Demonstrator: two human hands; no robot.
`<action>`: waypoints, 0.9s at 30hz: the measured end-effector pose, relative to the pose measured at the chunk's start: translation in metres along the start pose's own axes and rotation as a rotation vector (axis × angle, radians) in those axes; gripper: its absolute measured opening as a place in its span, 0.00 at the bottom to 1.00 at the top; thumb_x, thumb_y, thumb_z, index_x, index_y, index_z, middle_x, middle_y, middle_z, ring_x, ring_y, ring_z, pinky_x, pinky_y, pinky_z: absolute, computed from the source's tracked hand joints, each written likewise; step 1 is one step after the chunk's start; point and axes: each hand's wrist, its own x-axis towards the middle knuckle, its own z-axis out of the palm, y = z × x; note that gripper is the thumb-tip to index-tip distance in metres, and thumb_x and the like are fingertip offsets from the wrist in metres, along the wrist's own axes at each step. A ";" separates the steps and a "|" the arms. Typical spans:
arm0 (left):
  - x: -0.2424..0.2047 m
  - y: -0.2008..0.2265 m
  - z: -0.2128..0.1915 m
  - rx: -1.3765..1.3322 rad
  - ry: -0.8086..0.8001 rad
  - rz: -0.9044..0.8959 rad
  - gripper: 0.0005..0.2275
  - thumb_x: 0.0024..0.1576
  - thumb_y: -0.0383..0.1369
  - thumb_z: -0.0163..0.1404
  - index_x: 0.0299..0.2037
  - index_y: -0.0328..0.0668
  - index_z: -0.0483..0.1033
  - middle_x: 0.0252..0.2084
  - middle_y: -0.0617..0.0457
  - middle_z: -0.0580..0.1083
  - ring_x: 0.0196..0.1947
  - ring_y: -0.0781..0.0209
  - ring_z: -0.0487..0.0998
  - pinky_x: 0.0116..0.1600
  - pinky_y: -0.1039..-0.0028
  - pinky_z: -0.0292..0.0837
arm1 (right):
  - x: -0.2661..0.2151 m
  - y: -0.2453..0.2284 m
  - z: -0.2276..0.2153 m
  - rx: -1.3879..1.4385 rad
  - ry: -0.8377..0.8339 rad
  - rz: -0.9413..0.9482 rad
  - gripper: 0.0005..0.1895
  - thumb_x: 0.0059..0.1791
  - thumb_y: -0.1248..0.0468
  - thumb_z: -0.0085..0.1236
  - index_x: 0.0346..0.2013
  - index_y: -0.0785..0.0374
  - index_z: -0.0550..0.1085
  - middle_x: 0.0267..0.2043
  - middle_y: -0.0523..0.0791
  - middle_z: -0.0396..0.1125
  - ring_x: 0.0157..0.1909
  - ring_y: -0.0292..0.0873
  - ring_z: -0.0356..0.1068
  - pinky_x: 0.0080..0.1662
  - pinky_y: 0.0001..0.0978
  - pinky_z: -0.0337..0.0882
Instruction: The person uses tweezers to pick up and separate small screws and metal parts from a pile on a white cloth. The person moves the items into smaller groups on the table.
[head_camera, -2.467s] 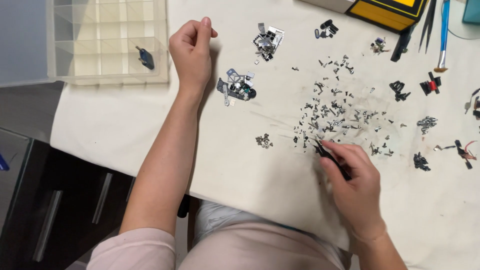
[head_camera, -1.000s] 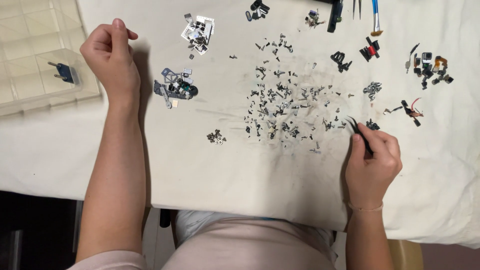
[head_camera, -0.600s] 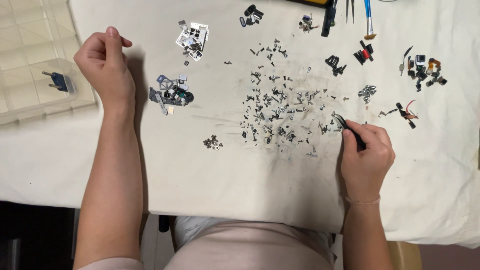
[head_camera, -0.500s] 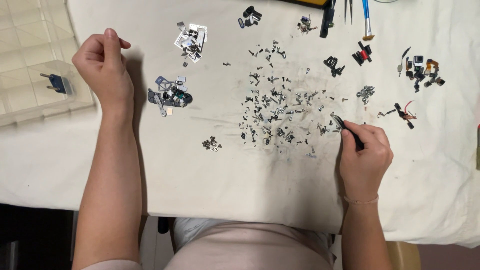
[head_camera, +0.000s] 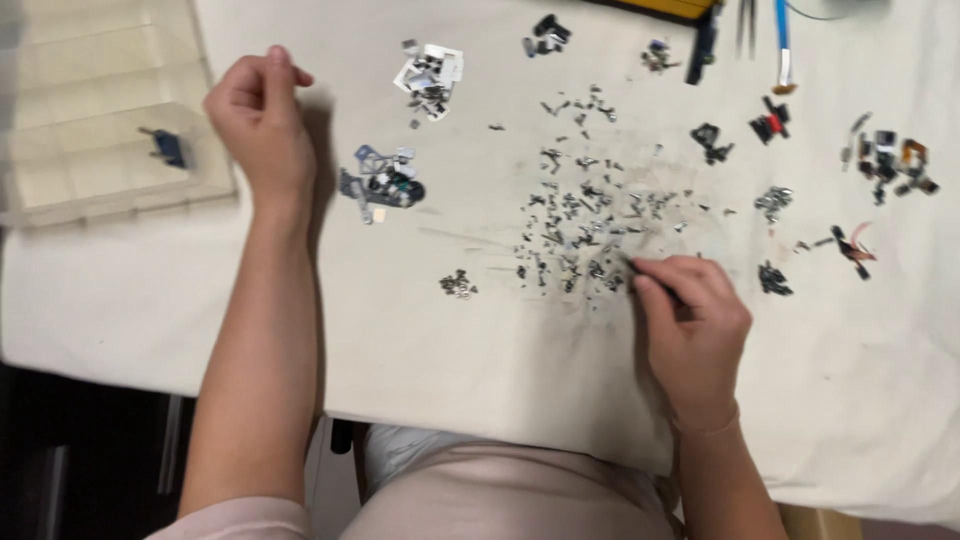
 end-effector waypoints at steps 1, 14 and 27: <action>-0.001 0.000 0.004 0.025 0.036 0.007 0.14 0.66 0.34 0.51 0.27 0.40 0.77 0.26 0.53 0.75 0.29 0.66 0.72 0.48 0.68 0.73 | -0.002 -0.009 0.014 0.024 -0.021 -0.031 0.06 0.53 0.77 0.60 0.45 0.73 0.80 0.43 0.54 0.73 0.47 0.49 0.72 0.53 0.37 0.74; -0.001 0.022 0.000 -0.004 -0.027 -0.098 0.15 0.63 0.38 0.48 0.23 0.44 0.75 0.20 0.61 0.69 0.24 0.71 0.64 0.35 0.78 0.62 | -0.009 -0.047 0.076 -0.156 -0.119 -0.343 0.07 0.53 0.72 0.61 0.45 0.64 0.81 0.40 0.46 0.70 0.39 0.47 0.68 0.42 0.34 0.71; -0.004 -0.001 -0.003 -0.010 -0.061 -0.094 0.17 0.70 0.36 0.51 0.29 0.37 0.76 0.21 0.58 0.64 0.23 0.70 0.59 0.34 0.76 0.53 | -0.060 0.049 -0.013 -0.301 0.186 0.092 0.10 0.55 0.75 0.61 0.51 0.70 0.81 0.46 0.53 0.69 0.49 0.49 0.69 0.45 0.37 0.73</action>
